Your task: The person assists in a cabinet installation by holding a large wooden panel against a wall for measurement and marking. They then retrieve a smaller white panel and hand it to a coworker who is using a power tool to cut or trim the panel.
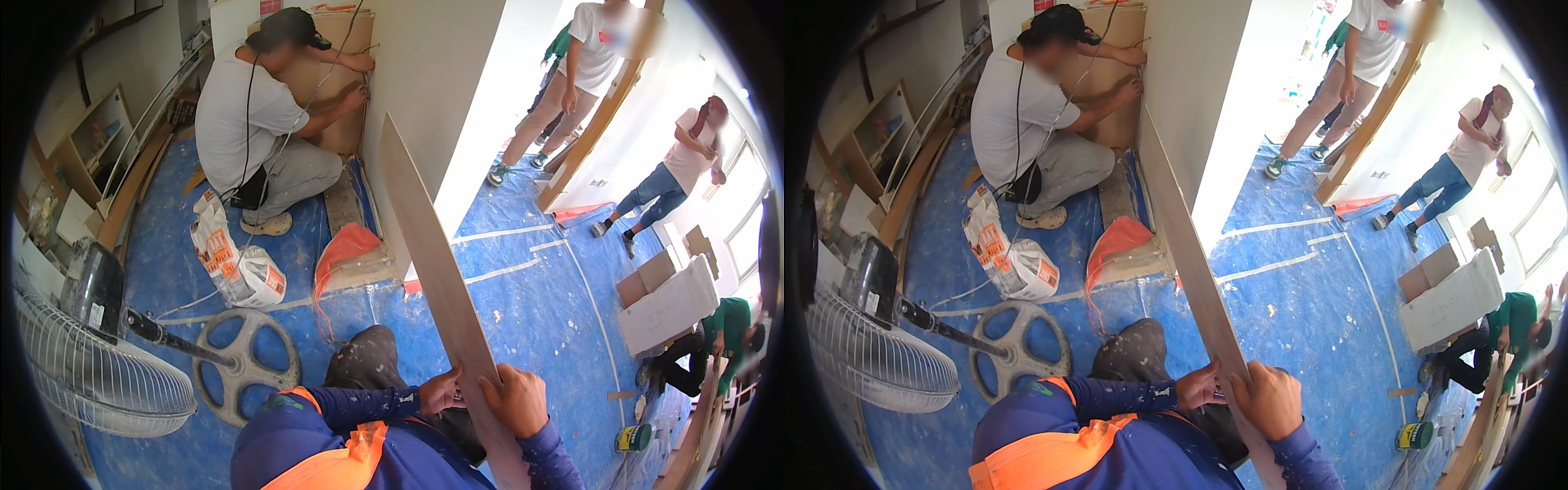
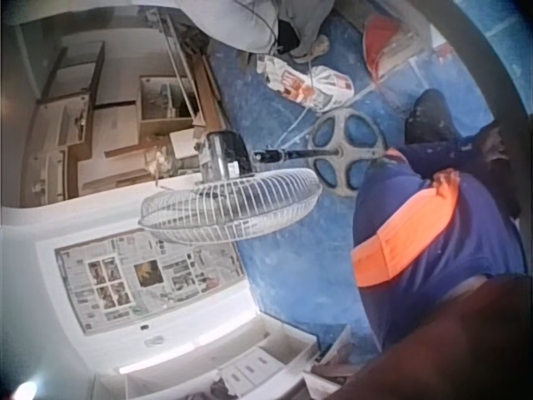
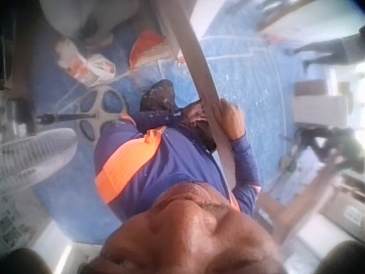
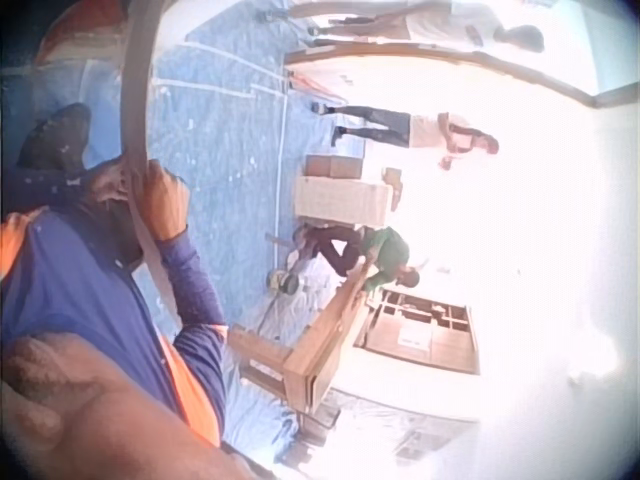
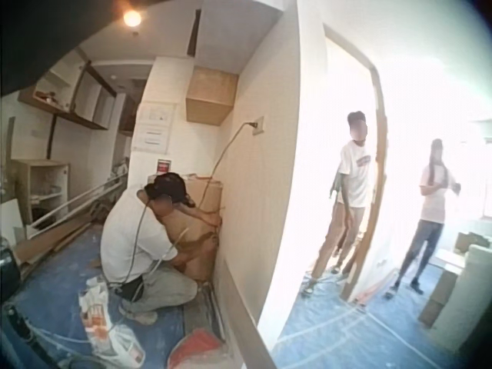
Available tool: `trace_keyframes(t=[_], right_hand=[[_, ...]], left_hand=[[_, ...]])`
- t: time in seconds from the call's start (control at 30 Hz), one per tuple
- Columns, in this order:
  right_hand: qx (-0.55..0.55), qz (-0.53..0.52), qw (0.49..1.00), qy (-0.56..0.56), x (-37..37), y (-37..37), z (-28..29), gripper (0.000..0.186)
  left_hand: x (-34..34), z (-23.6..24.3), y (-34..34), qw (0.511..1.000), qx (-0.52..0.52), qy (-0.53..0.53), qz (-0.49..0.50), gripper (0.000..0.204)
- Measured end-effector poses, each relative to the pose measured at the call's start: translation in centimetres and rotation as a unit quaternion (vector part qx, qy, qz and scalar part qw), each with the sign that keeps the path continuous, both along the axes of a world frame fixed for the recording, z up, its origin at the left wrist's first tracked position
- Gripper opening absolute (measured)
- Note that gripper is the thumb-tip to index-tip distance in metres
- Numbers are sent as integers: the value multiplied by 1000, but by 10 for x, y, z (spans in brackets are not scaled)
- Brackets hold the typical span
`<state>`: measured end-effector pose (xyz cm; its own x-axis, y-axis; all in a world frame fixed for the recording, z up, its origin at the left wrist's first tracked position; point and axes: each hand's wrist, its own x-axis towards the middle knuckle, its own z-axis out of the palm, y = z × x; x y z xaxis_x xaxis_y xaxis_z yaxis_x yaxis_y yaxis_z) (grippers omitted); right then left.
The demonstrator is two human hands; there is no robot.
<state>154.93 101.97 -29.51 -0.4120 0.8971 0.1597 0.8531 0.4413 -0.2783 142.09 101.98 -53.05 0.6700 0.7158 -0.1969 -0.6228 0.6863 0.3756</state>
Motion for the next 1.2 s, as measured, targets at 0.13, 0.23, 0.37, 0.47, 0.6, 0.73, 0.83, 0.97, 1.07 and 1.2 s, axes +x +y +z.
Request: trace_keyframes(t=[0.13,0.23,0.37,0.47,0.6,0.73,0.83,0.97,1.07,1.2], right_hand=[[-124,-32,990,-54,41,-39,9,38],[-200,-77,976,-30,79,-79,15,31],[-239,-204,949,-37,128,-142,15,29],[-263,-303,908,-124,153,-178,16,34],[-269,-348,879,-184,168,-199,23,34],[-278,-359,870,-194,178,-205,26,34],[-262,-374,867,-199,178,-209,29,35],[-278,-383,856,-208,182,-215,31,37],[-254,-387,863,-202,180,-224,35,36],[-256,-397,851,-228,183,-230,37,35]], left_hand=[[-17,-3,5,999,-50,-14,0,84],[-22,-2,11,997,-70,-7,8,86],[-31,-27,18,997,-73,-19,17,87],[-42,-30,25,997,-74,-29,19,89],[-60,-14,36,996,-80,-4,33,92],[-70,-19,43,997,-77,-9,23,93],[-76,-28,44,996,-83,-15,22,92],[-80,-31,42,994,-101,-16,26,90],[-84,-38,42,995,-99,-22,20,89],[-93,-48,54,996,-82,-27,34,86]])
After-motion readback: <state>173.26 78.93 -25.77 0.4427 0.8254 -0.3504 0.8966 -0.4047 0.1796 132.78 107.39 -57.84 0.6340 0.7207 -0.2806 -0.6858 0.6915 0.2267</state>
